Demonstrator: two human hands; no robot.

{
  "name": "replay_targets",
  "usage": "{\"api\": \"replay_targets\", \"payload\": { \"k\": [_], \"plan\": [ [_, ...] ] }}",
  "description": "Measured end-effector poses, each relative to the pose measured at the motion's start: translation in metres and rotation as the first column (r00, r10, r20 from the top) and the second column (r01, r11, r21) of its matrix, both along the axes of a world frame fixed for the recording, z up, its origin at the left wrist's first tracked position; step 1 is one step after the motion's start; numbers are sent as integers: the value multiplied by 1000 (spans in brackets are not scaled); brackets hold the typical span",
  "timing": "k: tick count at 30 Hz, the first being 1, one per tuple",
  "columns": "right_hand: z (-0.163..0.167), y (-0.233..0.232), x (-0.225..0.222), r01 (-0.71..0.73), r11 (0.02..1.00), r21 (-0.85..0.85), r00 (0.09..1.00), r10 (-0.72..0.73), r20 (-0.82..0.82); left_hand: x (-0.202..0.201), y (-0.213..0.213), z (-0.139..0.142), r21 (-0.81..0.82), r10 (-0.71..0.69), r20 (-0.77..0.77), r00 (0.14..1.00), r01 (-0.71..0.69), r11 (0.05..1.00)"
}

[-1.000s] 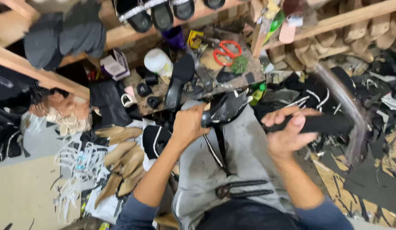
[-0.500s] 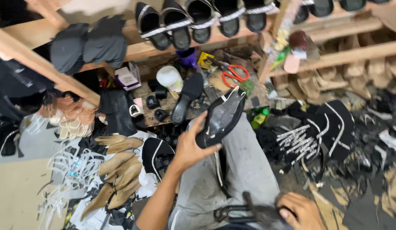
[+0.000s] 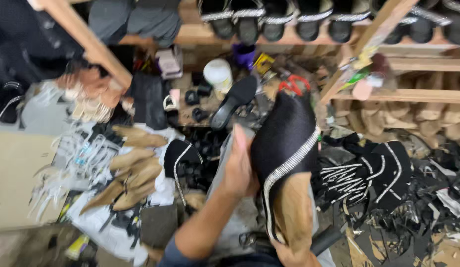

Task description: The person removes a shoe last from a black high-heeled shoe, then uses a curved metal tool to press and shape the shoe's upper and sole edges. The person repeatedly repositions the shoe and applies pressure along the heel and toe areas.

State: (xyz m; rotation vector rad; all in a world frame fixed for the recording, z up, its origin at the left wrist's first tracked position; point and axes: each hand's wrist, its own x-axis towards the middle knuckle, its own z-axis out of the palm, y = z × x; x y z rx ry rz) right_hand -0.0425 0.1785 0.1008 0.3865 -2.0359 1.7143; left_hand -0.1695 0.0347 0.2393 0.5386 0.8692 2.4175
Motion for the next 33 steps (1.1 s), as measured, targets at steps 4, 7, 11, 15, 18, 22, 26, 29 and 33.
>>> {"api": "replay_targets", "payload": {
  "k": [4,7,11,15,18,22,26,29,33],
  "plan": [
    [36,-14,-11,-68,993,99,988,81,-134,-27,-25,18,160,-100,97,990,83,984],
    [50,-23,-16,-214,973,88,973,220,-73,-39,-37,11,137,-37,34,999,32,990],
    [49,-30,-17,-350,937,-8,935,350,57,-41,-43,-14,103,114,107,988,-125,987],
    [38,-36,-18,-242,970,-33,939,242,244,-45,-43,-32,31,182,145,972,-189,982],
    [31,-38,-19,-107,993,48,951,88,296,-48,-45,-32,-43,235,162,958,-231,972],
    [31,-37,-29,-148,928,-343,862,291,414,-37,-44,-27,84,213,214,953,-236,968],
    [47,-30,-53,-222,455,-863,603,759,245,-22,-37,-43,-4,369,339,865,-391,920],
    [70,-17,-67,-339,268,-902,442,892,99,-29,-43,-66,-238,645,360,674,-603,762],
    [89,1,-69,-410,601,-686,468,784,408,-44,-65,-86,-297,834,124,537,-782,548]
  ]
}}
